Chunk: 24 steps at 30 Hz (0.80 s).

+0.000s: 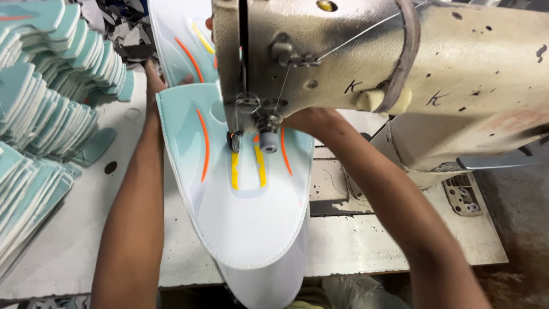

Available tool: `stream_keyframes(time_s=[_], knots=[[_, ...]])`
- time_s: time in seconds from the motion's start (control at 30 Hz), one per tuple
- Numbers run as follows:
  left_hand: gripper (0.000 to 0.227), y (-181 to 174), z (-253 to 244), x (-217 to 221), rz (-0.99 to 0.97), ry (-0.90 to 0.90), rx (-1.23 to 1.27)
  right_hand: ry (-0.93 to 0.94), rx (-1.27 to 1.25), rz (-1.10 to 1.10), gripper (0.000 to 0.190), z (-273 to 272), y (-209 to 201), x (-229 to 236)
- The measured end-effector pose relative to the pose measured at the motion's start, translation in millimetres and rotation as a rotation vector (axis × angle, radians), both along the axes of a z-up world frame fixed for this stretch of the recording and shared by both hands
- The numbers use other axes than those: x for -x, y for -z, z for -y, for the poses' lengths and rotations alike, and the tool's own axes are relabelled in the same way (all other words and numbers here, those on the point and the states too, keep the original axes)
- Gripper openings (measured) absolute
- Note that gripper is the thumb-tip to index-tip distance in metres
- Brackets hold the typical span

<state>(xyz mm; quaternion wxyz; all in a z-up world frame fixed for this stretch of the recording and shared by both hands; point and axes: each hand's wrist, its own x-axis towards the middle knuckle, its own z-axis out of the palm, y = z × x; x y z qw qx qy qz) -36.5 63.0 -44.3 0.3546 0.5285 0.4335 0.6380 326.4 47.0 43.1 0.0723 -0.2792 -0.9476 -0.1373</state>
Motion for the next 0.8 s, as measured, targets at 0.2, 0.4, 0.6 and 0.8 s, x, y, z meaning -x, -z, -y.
stream_keyframes(time_s=[0.2,0.4,0.6,0.8], knots=[[0.096,28.6,85.3,2.8,0.292,-0.475,0.176,0.419,0.211,-0.984,0.033,108.0,17.9,-57.3],[0.066,-3.9,274.8,-95.7,0.327,0.041,0.272,0.205,0.861,-1.330,0.067,166.0,49.2,-58.9],[0.055,-74.0,280.8,-135.6,-0.140,0.008,0.406,0.229,1.227,-1.429,0.057,167.8,20.5,-36.0],[0.057,-68.1,277.6,-139.6,-0.168,-0.031,0.343,0.367,1.137,-1.369,0.048,164.3,9.9,-31.7]])
